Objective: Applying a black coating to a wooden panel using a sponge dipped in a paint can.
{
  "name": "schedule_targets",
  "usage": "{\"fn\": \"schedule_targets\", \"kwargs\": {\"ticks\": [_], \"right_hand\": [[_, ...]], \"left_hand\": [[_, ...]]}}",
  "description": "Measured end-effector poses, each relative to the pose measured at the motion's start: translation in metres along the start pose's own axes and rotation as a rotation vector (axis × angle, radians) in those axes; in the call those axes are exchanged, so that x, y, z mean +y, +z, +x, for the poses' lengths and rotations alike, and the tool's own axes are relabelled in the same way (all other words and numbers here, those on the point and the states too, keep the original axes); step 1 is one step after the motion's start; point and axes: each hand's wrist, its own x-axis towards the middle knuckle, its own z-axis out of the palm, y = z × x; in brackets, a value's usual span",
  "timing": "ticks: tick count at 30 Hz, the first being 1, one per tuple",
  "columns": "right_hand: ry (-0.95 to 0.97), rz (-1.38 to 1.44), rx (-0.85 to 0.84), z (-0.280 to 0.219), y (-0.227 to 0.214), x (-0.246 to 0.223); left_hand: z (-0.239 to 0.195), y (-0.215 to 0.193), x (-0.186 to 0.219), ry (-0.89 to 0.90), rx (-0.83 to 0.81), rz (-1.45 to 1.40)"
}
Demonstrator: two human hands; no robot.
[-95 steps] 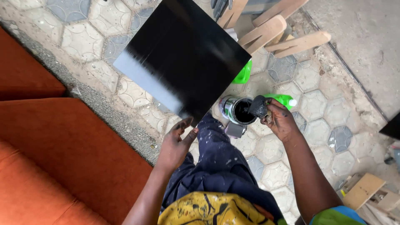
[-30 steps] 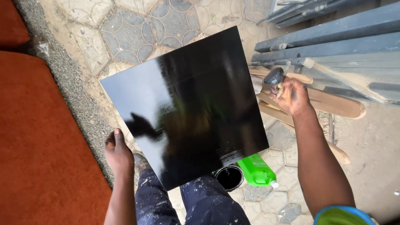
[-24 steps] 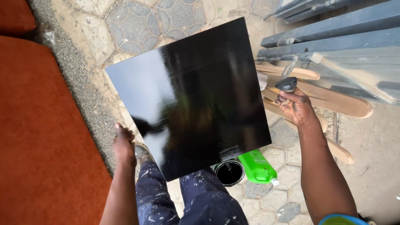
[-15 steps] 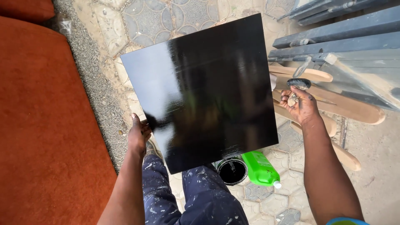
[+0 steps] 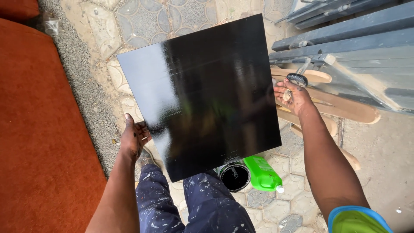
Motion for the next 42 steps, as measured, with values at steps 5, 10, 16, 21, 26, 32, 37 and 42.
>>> {"fn": "schedule_targets", "kwargs": {"ticks": [5,10,16,21,26,32,37,42], "right_hand": [[0.052,-0.029,-0.063,0.022,-0.010,0.002],[0.041,-0.039,-0.076,0.030,-0.013,0.001],[0.017,-0.077,-0.068,0.021,-0.004,-0.010],[0.034,-0.041,-0.065,0.038,-0.010,-0.003],[0.031,-0.023,-0.054,0.038,-0.009,0.003],[0.027,0.016,-0.031,0.025,-0.010,0.006],[0.028,0.041,-0.040,0.028,-0.005,0.007],[0.068,0.014,-0.080,0.016,0.006,0.005]], "left_hand": [[0.022,-0.004,-0.024,-0.097,-0.084,-0.050],[0.014,0.000,0.015,-0.058,-0.084,-0.146],[-0.040,0.017,0.066,-0.001,0.024,0.053],[-0.031,0.013,0.049,-0.009,0.058,0.029],[-0.014,0.003,0.029,-0.008,0.044,0.021],[-0.028,0.003,0.028,-0.009,0.042,0.011],[-0.012,0.005,0.019,0.006,0.035,0.052],[-0.052,0.038,0.046,0.049,0.181,0.110]]}}
